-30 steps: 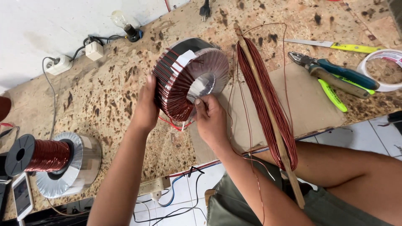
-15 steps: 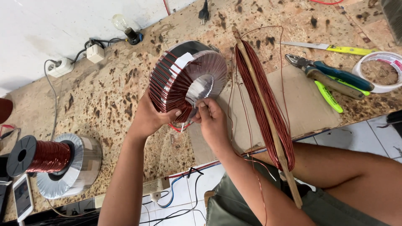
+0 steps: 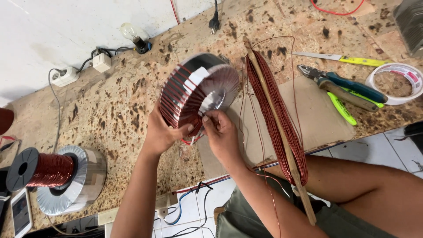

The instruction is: The person strips the insulation from the ends of a copper wire using pliers and a knife, then twists the ends together. They then insert the twisted wire into a toroidal coil on the table.

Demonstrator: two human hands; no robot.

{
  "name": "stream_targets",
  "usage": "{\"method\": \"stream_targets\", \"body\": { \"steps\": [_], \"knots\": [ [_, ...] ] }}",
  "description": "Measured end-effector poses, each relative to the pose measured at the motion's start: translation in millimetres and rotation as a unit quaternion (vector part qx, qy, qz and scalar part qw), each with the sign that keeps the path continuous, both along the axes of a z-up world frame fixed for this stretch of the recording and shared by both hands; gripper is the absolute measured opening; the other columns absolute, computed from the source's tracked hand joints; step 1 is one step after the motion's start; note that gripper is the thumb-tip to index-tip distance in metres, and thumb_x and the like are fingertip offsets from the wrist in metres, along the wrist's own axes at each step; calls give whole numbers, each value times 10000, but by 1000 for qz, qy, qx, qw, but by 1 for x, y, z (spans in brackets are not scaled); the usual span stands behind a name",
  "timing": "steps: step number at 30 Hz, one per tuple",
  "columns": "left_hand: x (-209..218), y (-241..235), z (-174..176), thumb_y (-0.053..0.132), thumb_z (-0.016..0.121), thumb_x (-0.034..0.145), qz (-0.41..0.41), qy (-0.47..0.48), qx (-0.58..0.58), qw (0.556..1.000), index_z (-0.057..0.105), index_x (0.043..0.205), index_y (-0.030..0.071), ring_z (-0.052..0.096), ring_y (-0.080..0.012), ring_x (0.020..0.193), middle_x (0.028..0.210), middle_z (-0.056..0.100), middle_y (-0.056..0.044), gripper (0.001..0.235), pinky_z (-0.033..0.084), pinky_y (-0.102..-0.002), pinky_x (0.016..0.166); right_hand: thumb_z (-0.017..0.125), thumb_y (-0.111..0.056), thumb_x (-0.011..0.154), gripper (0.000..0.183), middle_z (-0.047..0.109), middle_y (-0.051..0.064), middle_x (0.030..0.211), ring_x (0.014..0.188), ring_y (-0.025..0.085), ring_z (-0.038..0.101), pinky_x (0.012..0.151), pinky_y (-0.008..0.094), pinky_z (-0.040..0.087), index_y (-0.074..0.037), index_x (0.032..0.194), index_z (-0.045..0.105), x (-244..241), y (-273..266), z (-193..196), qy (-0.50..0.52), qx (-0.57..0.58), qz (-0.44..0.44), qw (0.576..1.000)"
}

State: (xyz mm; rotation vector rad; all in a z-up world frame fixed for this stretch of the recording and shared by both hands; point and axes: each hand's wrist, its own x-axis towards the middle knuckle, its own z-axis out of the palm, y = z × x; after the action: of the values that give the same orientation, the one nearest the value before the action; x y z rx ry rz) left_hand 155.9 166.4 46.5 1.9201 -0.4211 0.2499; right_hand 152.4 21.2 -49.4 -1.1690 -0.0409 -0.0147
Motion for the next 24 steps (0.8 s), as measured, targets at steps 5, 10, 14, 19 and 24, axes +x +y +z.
{"method": "stream_targets", "body": {
  "steps": [5,10,14,19,24],
  "knots": [
    [-7,-6,-6,398,926,686,12,-42,46,998,422,1313,-153,702,-451,1056,1133,629,-343,975,581,-563,983,633,-130,1008,138,684,118,815,722,163,674,641,314,602,-14,1039,701,-9,-9,9,-18,-68,-35,997],
    [-2,3,-17,309,947,650,-38,-93,21,995,508,1249,-69,731,-375,997,1048,675,-243,833,651,-494,873,574,-153,1025,186,711,201,816,727,237,675,637,408,571,2,997,673,-16,-23,2,-44,-122,-6,991],
    [-6,-1,-16,239,967,535,-77,-100,57,990,580,1243,-73,711,-449,1068,1125,711,-264,865,563,-609,982,515,-35,916,184,737,211,860,927,258,653,812,465,507,32,926,687,-20,-47,-9,-90,-126,32,987],
    [-8,1,-12,312,1016,463,-123,-113,124,978,626,1205,-35,659,-500,1144,1137,710,-263,907,449,-686,1103,551,-39,909,174,742,158,884,925,215,632,817,415,499,13,939,714,-56,-53,-27,-43,-129,68,988],
    [-17,6,-15,397,1049,444,-120,-138,220,958,665,1175,28,645,-490,1177,1174,703,-231,903,395,-736,1093,586,-44,902,167,747,105,909,923,172,612,821,366,491,-6,952,741,-107,-54,-51,17,-130,105,986]
  ]
}}
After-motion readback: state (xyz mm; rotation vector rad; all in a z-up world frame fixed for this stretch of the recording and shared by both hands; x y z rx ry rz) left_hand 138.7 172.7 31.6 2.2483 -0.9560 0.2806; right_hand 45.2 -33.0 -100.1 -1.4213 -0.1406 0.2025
